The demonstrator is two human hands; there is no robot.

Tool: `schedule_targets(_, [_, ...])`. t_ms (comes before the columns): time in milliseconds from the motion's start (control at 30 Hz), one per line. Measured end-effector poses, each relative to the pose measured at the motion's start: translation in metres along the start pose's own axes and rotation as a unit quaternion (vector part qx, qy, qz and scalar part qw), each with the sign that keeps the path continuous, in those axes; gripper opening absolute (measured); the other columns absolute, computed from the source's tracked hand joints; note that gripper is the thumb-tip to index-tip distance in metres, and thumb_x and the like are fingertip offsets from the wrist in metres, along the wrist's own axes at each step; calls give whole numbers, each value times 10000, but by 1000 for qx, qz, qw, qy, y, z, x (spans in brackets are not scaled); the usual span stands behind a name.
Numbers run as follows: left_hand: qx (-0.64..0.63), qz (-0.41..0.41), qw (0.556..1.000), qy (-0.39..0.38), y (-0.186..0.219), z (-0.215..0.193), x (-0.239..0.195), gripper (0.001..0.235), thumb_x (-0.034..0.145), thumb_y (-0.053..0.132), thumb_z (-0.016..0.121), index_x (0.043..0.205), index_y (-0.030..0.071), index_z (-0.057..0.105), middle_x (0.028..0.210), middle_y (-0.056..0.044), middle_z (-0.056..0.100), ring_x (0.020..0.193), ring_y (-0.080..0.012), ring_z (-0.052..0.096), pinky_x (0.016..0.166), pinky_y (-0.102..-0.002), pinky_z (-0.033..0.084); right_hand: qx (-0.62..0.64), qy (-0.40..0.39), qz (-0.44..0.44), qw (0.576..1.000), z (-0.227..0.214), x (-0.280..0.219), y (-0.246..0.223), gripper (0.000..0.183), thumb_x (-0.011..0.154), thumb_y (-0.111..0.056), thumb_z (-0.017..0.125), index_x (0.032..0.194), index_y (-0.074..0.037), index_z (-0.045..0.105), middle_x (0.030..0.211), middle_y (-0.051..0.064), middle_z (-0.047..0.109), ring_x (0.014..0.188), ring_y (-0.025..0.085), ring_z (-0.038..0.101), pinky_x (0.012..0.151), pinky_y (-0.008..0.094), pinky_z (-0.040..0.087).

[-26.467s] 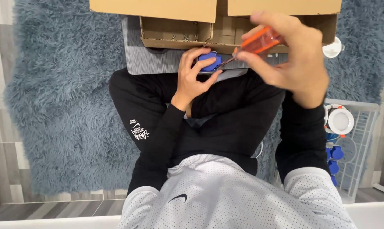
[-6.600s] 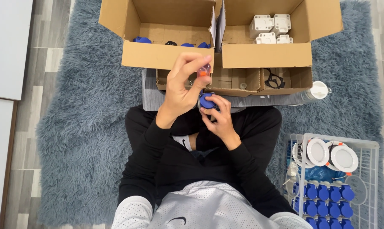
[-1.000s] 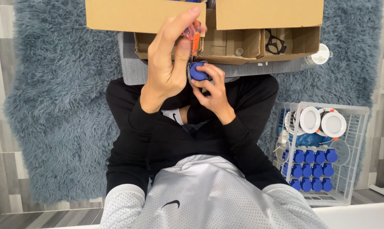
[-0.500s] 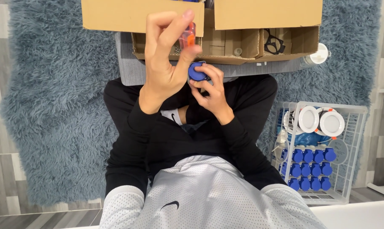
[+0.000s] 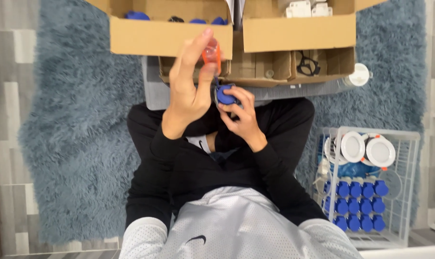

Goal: The person sits on a rug and assembles small electrical components. They pick a blue plastic part and a white plastic part from a cardboard box, attach a black ring, and use a screwdriver to tighten screws on the blue part. The assembled unit is placed into a clear plastic crate.

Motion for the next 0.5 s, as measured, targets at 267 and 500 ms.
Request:
schedule_targets(267, [38, -52, 997, -30, 5, -4, -1, 736, 1133, -4, 751, 1714, 157, 329, 1537, -133, 676, 1309, -222, 776, 1063, -324, 643, -4, -1, -3, 1000, 0, 0, -4, 176, 837, 28, 884, 932, -67, 770, 1436, 73, 646, 1390, 359, 571, 1224, 458, 452])
schedule_targets(500, [70, -29, 996, -41, 36, -20, 10, 748, 1065, -48, 824, 1664, 161, 429, 1554, -106, 683, 1247, -205, 795, 1019, -290, 708, -26, -14, -7, 1000, -3, 3, -16, 186, 855, 18, 883, 982, -72, 781, 1466, 77, 623, 1435, 363, 559, 1239, 457, 452])
Point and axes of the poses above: each hand's wrist, its own x-axis towards the middle knuckle, its own z-axis out of the palm, y = z × x, the point moved 8 cm from there along x, towards the middle knuckle
